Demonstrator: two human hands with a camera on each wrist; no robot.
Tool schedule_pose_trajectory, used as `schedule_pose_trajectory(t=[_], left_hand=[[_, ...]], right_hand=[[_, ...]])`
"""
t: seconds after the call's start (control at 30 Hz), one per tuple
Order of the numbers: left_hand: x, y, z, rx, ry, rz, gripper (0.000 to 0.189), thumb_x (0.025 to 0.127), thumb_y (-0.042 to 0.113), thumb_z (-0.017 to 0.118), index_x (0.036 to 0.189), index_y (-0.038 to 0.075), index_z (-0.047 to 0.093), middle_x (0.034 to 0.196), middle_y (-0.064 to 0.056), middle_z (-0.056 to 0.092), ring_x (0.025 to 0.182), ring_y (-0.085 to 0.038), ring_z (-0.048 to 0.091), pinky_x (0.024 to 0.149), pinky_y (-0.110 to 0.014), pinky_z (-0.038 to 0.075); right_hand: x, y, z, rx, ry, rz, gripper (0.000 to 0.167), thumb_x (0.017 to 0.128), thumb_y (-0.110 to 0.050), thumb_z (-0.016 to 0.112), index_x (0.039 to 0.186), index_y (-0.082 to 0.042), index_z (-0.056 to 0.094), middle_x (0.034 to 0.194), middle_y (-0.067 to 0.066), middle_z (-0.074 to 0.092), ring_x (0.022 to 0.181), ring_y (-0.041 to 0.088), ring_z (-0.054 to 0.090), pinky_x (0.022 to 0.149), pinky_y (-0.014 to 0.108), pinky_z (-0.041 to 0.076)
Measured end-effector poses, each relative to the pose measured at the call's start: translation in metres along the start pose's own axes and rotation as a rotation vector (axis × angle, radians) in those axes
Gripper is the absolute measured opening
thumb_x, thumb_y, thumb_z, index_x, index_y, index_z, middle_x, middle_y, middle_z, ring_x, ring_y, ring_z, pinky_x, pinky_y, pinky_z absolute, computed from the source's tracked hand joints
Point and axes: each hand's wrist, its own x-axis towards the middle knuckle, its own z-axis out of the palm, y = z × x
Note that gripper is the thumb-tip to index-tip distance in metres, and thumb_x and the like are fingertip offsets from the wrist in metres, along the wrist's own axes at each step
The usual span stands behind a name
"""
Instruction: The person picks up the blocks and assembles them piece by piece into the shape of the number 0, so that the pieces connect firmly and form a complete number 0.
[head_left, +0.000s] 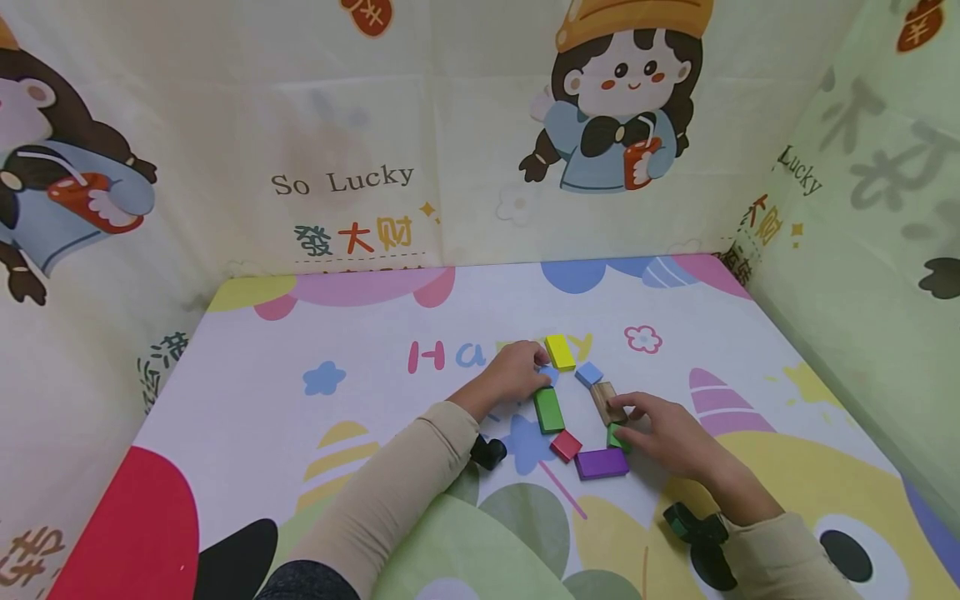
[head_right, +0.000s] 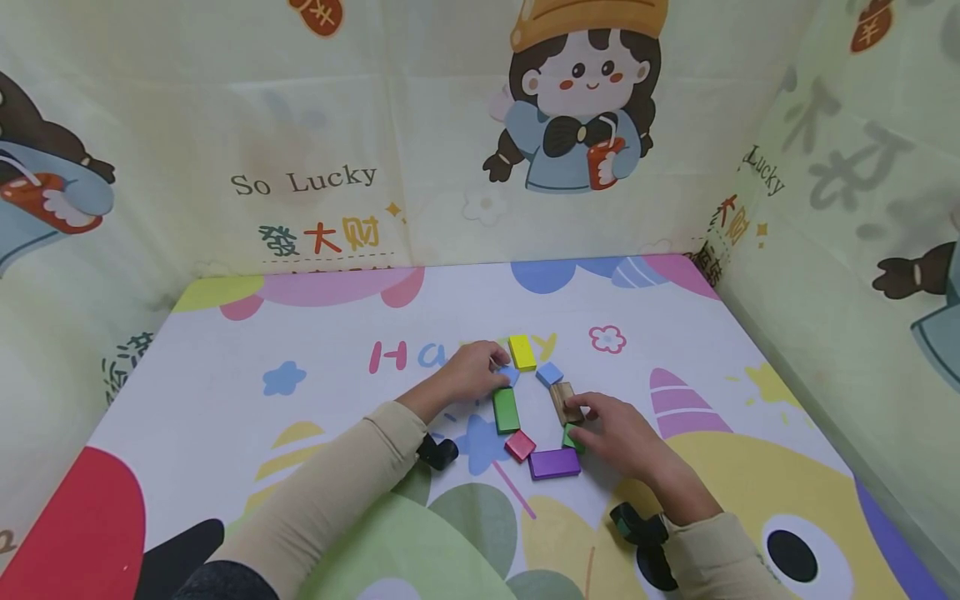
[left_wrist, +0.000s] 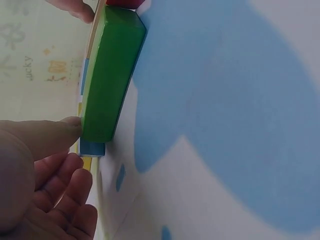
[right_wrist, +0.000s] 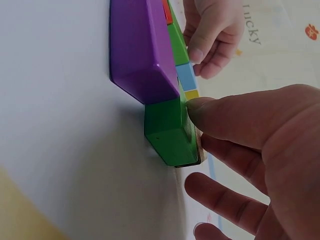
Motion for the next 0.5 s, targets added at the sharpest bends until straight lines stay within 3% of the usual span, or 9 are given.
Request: schedule_pose_trajectory(t=[0.5], left_hand=[[-0.0013,-0.0003,-0.0019,0.008,-0.017,0.006,0.030,0.095,0.023,0.071,0.122,0.012,0.066,0.111,0.000,0.062,0.096,-0.015,0.055,0.086,-0.026,0.049]], right_hand=[[-0.0007,0.0012,0.0006,0.004,0.004,-0.020,0.038,0.090,-0.014,0.073,0.126,-0.009,0.064,0.111,0.004,0.068,0.104,0.030,0.061,0.084,0.048,0.050]])
